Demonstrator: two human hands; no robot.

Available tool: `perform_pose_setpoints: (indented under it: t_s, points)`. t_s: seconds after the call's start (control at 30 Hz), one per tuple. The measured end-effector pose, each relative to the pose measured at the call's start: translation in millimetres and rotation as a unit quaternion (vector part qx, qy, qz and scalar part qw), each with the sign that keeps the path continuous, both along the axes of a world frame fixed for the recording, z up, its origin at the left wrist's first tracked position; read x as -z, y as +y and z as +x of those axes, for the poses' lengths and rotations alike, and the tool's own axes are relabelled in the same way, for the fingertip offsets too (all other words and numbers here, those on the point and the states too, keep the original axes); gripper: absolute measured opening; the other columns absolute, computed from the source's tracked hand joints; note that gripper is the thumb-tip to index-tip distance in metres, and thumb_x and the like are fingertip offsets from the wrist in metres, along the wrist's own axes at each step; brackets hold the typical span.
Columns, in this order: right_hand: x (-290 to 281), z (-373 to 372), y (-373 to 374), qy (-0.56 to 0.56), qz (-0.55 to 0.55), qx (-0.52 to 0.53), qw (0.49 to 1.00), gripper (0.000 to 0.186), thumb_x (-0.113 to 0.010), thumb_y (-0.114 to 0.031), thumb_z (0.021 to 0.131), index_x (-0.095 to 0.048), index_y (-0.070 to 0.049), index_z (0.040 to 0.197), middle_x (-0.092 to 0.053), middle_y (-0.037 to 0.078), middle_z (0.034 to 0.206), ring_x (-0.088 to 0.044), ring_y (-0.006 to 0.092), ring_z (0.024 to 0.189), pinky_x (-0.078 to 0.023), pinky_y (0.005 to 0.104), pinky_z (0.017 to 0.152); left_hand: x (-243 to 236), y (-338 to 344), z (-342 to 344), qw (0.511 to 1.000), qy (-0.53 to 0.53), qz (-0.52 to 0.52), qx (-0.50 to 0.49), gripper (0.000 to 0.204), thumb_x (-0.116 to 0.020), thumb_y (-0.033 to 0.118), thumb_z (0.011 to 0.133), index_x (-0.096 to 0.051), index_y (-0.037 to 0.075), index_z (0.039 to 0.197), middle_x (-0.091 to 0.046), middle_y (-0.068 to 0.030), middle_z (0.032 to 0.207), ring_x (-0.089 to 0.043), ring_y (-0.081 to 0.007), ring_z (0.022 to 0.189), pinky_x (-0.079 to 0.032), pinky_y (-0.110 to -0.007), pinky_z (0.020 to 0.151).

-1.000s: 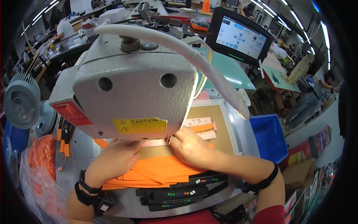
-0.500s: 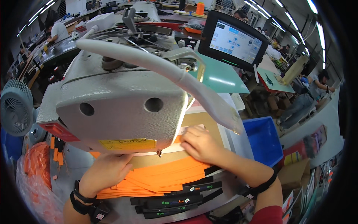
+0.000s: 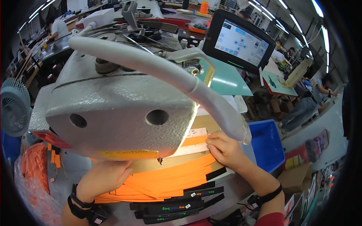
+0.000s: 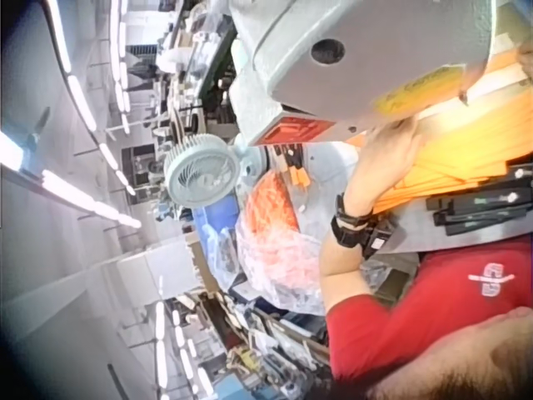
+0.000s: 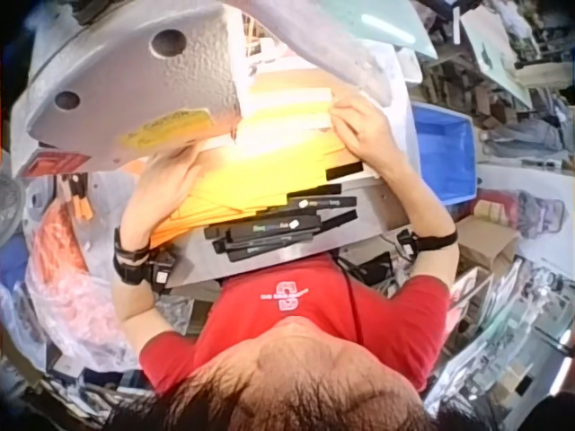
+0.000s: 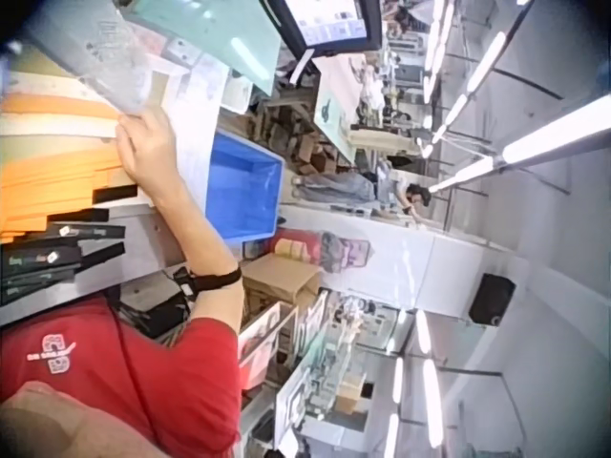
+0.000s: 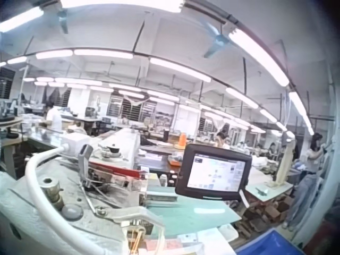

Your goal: The person operates a sewing machine to stitch orange fabric strips onto black webbing straps. They repeatedly feed the materials under the needle, guide them through the machine, and stack the finished pieces on the table.

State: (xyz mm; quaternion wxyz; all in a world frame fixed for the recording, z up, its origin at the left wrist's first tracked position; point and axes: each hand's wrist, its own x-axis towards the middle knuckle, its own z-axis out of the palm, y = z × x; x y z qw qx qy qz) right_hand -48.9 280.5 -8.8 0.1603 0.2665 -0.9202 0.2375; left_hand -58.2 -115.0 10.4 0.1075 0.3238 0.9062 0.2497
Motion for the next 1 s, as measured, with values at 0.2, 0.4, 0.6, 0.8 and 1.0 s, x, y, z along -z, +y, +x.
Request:
perform_pose_setpoints:
  t_s: [0.2,0.4,0.6,0.8,1.0]
  points:
    - [7.6,-1.5,-4.5,-0.033,-0.018,-0.004,0.999,0.015,-0.072,-0.003,0.089,-0.074,-0.001,0.104,-0.070,0.013,0.105,-0.068,0.0290,0.099,-0.054,0.0369,0.088,2.0,0.5,-0.5,1.000,0.018,-0.016,0.002,0.043,-0.060,0.014,0.092,-0.060,0.009,0.135,-0.067,-0.0206,0.111,-0.062,-0.0419,0.107,-0.048,-0.050,0.093]
    - [-35.3,-33.5,-20.8,-0.313,-0.130,0.002,0.941,0.047,-0.081,-0.023,0.083,-0.065,-0.002,0.123,-0.072,0.017,0.114,-0.070,0.0308,0.103,-0.054,0.0379,0.091,-0.8,-0.1,2.0,0.999,0.026,-0.035,-0.012,0.036,-0.062,0.016,0.091,-0.066,0.005,0.126,-0.068,-0.0196,0.110,-0.063,-0.0414,0.106,-0.049,-0.049,0.092]
    - [-38.0,-62.1,-12.7,-0.323,-0.034,-0.081,0.942,0.044,-0.082,-0.032,0.080,-0.069,-0.001,0.108,-0.074,0.017,0.093,-0.071,0.0292,0.083,-0.055,0.0376,0.077,-2.5,0.0,2.1,0.999,0.037,-0.035,-0.003,0.031,-0.063,0.019,0.093,-0.068,0.003,0.118,-0.068,-0.0192,0.110,-0.064,-0.0404,0.105,-0.049,-0.049,0.095]
    - [-47.3,-86.6,-16.7,-0.483,0.004,-0.078,0.872,0.035,-0.069,-0.028,0.094,-0.068,-0.005,0.120,-0.072,0.011,0.104,-0.069,0.0193,0.090,-0.055,0.0306,0.083,3.0,-2.8,5.5,0.999,0.029,-0.037,-0.014,0.034,-0.064,0.017,0.091,-0.066,0.007,0.123,-0.067,-0.0183,0.110,-0.062,-0.0403,0.107,-0.048,-0.050,0.094]
    - [-40.4,-91.8,-9.8,-0.488,-0.054,-0.105,0.865,0.029,-0.069,-0.024,0.096,-0.068,-0.011,0.122,-0.071,0.006,0.110,-0.069,0.0150,0.094,-0.056,0.0297,0.089,3.0,-1.8,3.2,0.998,0.057,-0.026,0.000,0.041,-0.064,0.016,0.091,-0.062,0.010,0.131,-0.066,-0.0178,0.117,-0.061,-0.0397,0.112,-0.048,-0.049,0.097]
